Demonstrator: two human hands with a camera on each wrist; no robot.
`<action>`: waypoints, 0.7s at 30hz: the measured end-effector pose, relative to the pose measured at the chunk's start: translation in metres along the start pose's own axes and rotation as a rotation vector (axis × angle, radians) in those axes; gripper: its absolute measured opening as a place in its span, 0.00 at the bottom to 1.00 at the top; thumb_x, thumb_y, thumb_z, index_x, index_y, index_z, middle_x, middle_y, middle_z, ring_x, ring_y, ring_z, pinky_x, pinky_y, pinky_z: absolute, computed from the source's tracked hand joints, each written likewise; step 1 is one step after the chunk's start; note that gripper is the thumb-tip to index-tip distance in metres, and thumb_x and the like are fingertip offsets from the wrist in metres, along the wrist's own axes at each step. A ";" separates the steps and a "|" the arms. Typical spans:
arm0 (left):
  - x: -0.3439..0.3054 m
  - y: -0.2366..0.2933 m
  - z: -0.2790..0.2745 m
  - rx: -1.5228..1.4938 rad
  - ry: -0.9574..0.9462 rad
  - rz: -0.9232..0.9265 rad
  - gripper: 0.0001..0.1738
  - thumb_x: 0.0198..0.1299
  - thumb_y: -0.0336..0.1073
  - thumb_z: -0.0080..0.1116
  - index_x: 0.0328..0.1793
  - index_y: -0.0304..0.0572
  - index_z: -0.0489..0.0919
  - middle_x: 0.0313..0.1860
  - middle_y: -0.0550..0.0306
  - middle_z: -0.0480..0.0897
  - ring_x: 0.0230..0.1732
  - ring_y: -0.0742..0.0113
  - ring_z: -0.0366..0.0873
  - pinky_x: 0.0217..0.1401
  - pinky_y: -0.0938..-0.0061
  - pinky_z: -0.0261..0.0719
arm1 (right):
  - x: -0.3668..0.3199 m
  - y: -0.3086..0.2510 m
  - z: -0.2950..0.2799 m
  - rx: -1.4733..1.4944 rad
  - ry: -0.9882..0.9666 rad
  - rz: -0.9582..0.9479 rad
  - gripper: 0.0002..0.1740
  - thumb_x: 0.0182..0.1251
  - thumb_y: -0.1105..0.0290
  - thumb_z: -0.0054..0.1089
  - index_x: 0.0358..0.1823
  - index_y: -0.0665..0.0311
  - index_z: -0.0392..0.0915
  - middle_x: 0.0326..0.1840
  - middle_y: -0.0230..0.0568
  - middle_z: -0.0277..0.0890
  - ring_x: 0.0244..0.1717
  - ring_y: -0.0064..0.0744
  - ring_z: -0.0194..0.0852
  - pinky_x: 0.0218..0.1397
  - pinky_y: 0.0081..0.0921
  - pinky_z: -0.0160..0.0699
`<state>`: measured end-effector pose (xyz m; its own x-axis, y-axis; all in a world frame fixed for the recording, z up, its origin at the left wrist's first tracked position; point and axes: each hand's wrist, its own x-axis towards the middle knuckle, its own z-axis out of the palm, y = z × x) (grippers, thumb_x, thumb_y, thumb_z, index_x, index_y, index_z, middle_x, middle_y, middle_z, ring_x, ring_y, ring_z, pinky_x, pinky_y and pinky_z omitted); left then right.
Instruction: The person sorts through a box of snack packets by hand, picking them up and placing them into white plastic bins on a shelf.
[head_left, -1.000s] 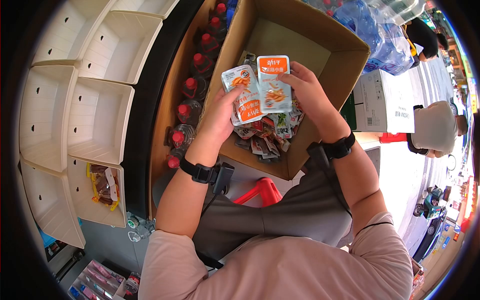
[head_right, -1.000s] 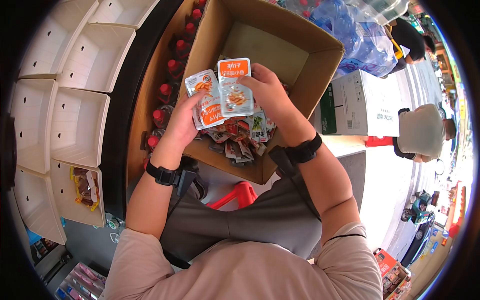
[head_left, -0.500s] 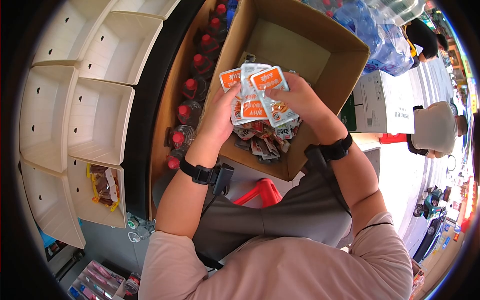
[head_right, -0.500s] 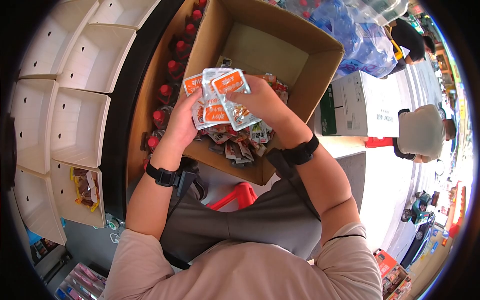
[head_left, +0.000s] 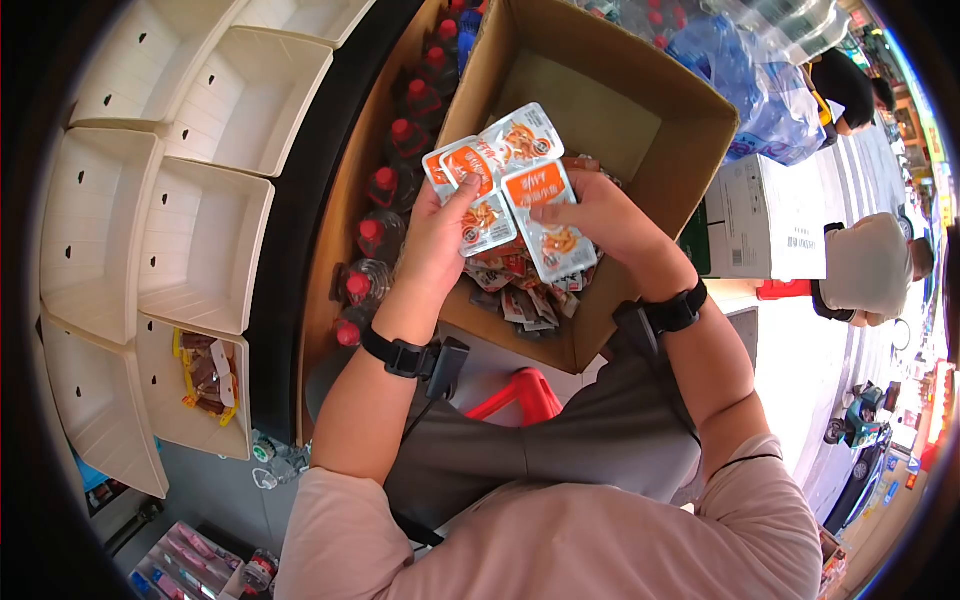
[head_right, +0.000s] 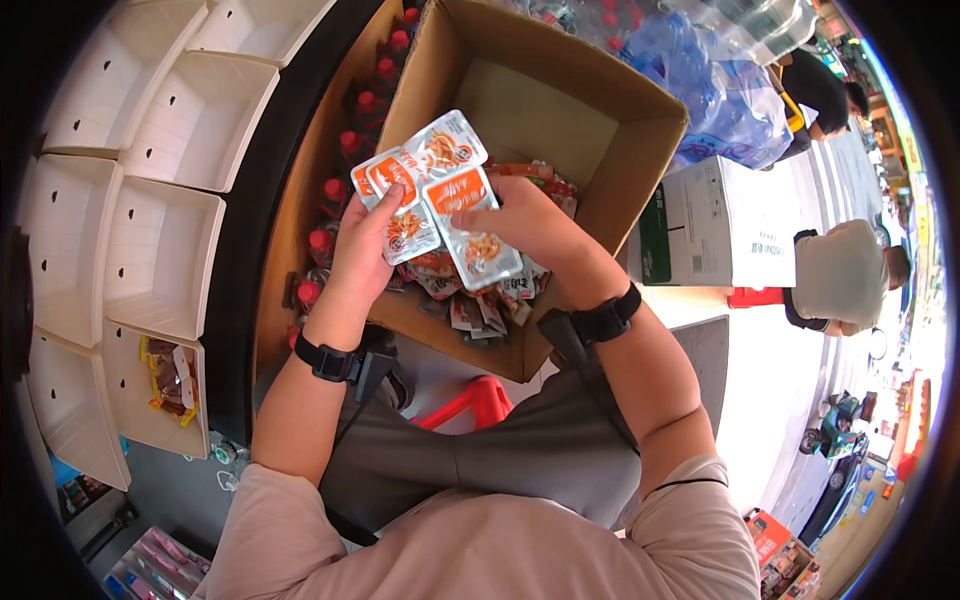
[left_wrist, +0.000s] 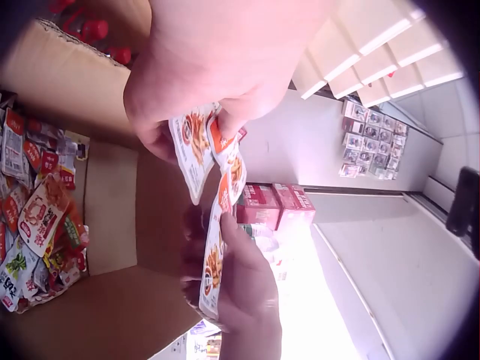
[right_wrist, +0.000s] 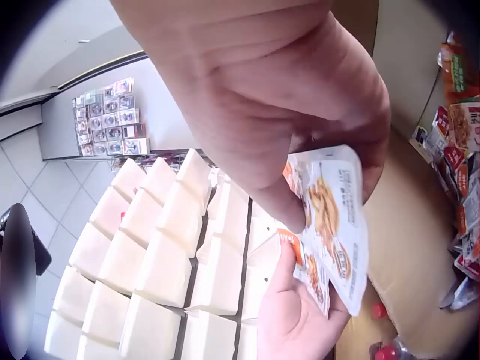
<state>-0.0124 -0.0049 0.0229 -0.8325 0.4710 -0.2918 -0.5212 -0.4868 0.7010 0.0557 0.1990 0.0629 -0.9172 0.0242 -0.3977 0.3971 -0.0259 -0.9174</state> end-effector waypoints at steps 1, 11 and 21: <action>0.001 0.001 -0.001 0.013 0.023 0.010 0.18 0.72 0.33 0.60 0.65 0.41 0.77 0.59 0.57 0.84 0.57 0.67 0.84 0.58 0.69 0.84 | 0.000 0.000 -0.004 -0.101 -0.036 0.010 0.22 0.64 0.70 0.72 0.56 0.74 0.80 0.47 0.40 0.86 0.46 0.26 0.85 0.52 0.27 0.83; 0.000 -0.004 -0.008 0.230 -0.008 -0.148 0.15 0.68 0.32 0.62 0.59 0.40 0.80 0.53 0.57 0.86 0.53 0.69 0.85 0.56 0.71 0.82 | 0.001 -0.006 -0.020 -0.243 0.109 -0.221 0.24 0.65 0.69 0.72 0.59 0.73 0.78 0.50 0.38 0.84 0.47 0.24 0.81 0.52 0.26 0.82; 0.001 -0.012 -0.007 0.072 -0.024 -0.117 0.17 0.72 0.38 0.62 0.63 0.42 0.79 0.57 0.59 0.84 0.57 0.70 0.82 0.59 0.70 0.80 | 0.000 0.010 0.013 -0.261 -0.073 -0.169 0.19 0.72 0.67 0.65 0.58 0.70 0.76 0.50 0.42 0.84 0.51 0.26 0.81 0.57 0.29 0.79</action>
<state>-0.0087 -0.0035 0.0102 -0.7617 0.5395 -0.3589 -0.5987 -0.3742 0.7082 0.0594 0.1860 0.0538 -0.9670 -0.0653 -0.2463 0.2256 0.2300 -0.9467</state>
